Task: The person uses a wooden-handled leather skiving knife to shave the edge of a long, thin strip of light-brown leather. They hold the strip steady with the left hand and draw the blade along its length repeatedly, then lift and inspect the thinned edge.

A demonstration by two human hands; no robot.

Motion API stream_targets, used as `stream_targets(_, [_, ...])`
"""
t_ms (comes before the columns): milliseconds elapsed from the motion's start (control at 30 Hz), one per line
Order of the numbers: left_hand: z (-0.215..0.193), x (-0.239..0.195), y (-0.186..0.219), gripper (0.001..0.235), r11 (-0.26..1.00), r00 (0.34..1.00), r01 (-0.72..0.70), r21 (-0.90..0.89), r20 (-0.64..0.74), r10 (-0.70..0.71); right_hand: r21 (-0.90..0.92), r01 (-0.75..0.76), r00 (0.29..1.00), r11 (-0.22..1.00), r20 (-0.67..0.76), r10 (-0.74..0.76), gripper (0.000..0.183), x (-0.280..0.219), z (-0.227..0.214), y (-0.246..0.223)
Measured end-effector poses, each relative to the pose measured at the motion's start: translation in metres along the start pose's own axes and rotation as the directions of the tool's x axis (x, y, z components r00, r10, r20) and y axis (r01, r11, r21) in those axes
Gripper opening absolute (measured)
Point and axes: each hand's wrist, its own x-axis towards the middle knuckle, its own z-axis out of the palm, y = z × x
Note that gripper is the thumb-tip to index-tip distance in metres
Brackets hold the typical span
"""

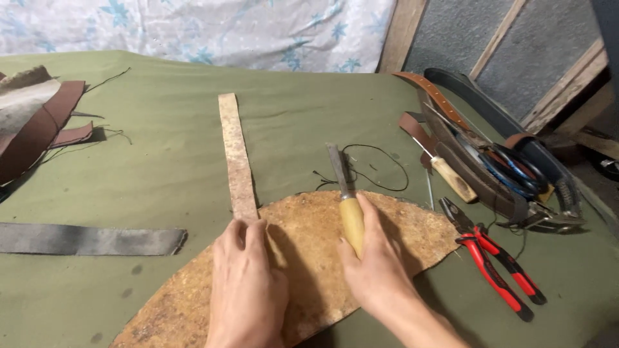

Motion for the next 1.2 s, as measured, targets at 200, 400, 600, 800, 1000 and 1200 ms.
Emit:
stream_targets(200, [-0.001, 0.025, 0.020, 0.037, 0.991, 0.988, -0.033, -0.130, -0.155, 0.012, 0.107, 0.279, 0.959, 0.954, 0.015, -0.282, 0.080, -0.008, -0.018, -0.017])
stream_targets(400, [0.005, 0.018, -0.001, 0.062, 0.974, 0.988, -0.139, 0.178, 0.090, 0.125, -0.256, 0.212, 0.935, 0.943, 0.333, -0.120, 0.038, -0.063, -0.048, -0.094])
stream_targets(600, [0.064, 0.018, -0.064, 0.112, 0.561, 0.713, -0.169, 0.810, -0.293, 0.637, -0.401, 0.283, 0.926, 0.871, 0.350, -0.140, 0.033, -0.070, -0.015, -0.107])
stream_targets(800, [0.041, 0.031, -0.046, 0.091, 0.712, 0.940, -0.314, 0.629, 0.101, 0.325, -0.556, 0.343, 0.930, 0.757, 0.314, -0.191, 0.030, -0.055, -0.003, -0.084])
stream_targets(1000, [0.049, 0.034, -0.048, 0.093, 0.691, 0.963, -0.249, 0.679, 0.099, 0.250, -0.584, 0.490, 0.871, 0.647, 0.310, -0.381, 0.057, -0.032, 0.026, -0.051])
stream_targets(1200, [0.086, 0.032, -0.081, 0.114, 0.589, 0.752, -0.133, 0.797, -0.306, 0.584, -0.572, 0.457, 0.871, 0.681, 0.443, -0.212, 0.088, -0.033, 0.029, -0.040])
